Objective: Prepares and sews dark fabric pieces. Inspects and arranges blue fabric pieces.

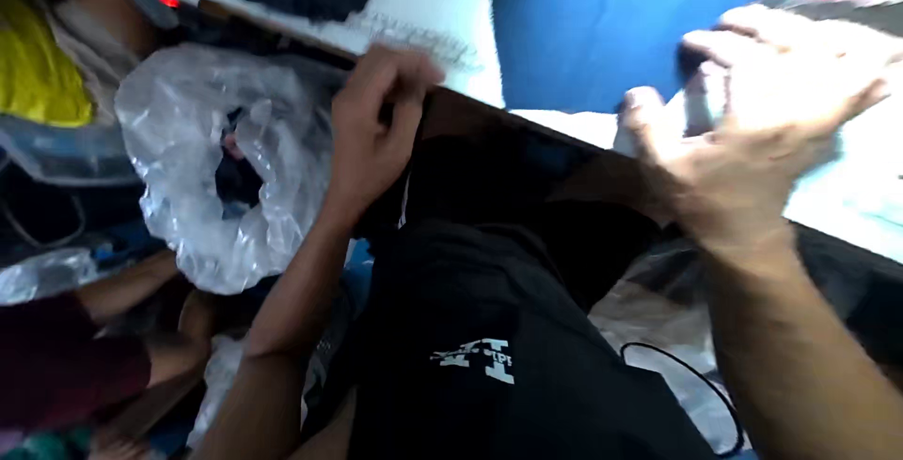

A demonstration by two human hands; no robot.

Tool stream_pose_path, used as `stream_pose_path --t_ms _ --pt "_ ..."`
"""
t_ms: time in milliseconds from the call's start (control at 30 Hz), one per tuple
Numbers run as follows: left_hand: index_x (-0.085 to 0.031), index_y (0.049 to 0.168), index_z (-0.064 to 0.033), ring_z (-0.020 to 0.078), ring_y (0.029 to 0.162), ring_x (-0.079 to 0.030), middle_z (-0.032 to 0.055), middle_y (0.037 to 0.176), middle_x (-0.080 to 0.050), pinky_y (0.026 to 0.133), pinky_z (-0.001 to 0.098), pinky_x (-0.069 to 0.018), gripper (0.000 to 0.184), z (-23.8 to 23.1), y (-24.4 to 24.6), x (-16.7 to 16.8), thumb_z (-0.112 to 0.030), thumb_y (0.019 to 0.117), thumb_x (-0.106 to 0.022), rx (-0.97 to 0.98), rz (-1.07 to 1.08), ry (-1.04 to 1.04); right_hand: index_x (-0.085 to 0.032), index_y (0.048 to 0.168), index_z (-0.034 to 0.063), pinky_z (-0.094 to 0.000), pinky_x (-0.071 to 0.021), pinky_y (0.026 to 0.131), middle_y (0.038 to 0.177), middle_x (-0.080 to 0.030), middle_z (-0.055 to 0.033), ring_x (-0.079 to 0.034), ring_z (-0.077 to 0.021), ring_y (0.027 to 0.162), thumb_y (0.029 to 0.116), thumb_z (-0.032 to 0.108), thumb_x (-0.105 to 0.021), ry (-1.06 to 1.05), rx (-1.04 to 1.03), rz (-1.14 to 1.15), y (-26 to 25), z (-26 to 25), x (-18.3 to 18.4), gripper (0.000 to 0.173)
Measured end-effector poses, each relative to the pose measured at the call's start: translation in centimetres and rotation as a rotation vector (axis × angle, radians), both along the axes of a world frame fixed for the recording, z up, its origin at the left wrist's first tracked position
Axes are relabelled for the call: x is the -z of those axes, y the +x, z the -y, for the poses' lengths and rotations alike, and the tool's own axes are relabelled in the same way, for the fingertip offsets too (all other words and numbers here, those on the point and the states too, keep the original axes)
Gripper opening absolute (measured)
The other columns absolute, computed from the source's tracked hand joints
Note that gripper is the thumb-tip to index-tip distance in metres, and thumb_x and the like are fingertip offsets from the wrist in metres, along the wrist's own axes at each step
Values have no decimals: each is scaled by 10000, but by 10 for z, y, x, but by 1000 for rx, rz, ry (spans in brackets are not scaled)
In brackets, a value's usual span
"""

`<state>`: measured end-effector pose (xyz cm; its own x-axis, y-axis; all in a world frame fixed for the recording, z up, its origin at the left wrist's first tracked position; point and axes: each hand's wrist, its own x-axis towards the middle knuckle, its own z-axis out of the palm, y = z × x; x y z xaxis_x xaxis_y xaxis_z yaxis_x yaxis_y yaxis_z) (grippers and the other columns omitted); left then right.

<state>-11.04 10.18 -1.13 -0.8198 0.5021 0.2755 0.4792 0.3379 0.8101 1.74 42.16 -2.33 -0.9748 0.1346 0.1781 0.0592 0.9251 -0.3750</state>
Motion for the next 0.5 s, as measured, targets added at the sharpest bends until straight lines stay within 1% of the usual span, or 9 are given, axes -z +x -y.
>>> stream_pose_path --t_ms 67,100,133,167,200,233,300,367,500 --pt "-718 1069 14 182 882 -695 139 1036 -711 792 354 -603 225 49 48 37 -9 958 -523 -96 98 -277 -633 1376 125 -571 -353 1136 1506 -521 -155 -459 -372 1404 995 507 -591 -12 23 28 2 -3 7 541" --pt "-726 1123 -12 230 901 -707 154 1080 -712 798 402 -602 239 67 69 60 -78 961 -564 -149 149 -485 -618 1387 117 -554 -362 1149 1510 -516 -162 -462 -356 1415 1000 503 -581 -16 30 49 2 -4 8 548" --pt "-699 1230 -38 292 999 -708 176 1182 -692 852 470 -601 314 80 86 83 -206 983 -605 -193 217 -693 -603 1401 107 -543 -371 1153 1514 -511 -171 -465 -347 1420 1003 497 -576 -21 32 61 2 -5 9 558" --pt "-636 1346 -49 364 1140 -669 209 1298 -645 928 551 -568 483 89 98 105 -369 985 -639 -230 284 -862 -591 1412 94 -534 -375 1160 1517 -505 -182 -463 -343 1426 1007 492 -573 -25 29 66 2 -5 10 568" --pt "-591 1403 -42 418 1220 -619 237 1351 -612 968 604 -528 618 95 106 122 -464 959 -667 -261 324 -967 -589 1412 84 -525 -380 1163 1510 -511 -190 -468 -339 1425 1011 482 -570 -24 26 59 0 -5 11 565" --pt "-603 1383 -23 446 1221 -609 252 1325 -624 966 624 -513 636 99 110 133 -476 944 -688 -292 337 -1002 -600 1399 73 -519 -386 1157 1493 -524 -200 -477 -342 1415 1012 463 -576 -28 23 46 0 -4 11 550" --pt "-672 1263 -16 441 1169 -638 239 1233 -671 943 624 -529 470 100 105 129 -384 971 -676 -333 390 -953 -612 1379 72 -510 -375 1171 1483 -531 -202 -467 -339 1425 1014 453 -576 -28 19 31 -2 -3 11 529" --pt "-708 1186 -25 393 1129 -663 213 1174 -693 947 612 -531 337 102 102 109 -291 996 -629 -333 486 -775 -617 1377 69 -506 -362 1181 1482 -530 -201 -459 -336 1429 1011 442 -589 -47 16 25 2 -6 10 523" --pt "-743 1146 -87 190 958 -721 94 1062 -749 895 478 -579 316 118 96 42 -329 1061 -558 -253 542 -479 -596 1399 67 -514 -377 1165 1492 -523 -201 -471 -347 1417 1007 435 -604 -42 -7 -24 2 -2 6 538"
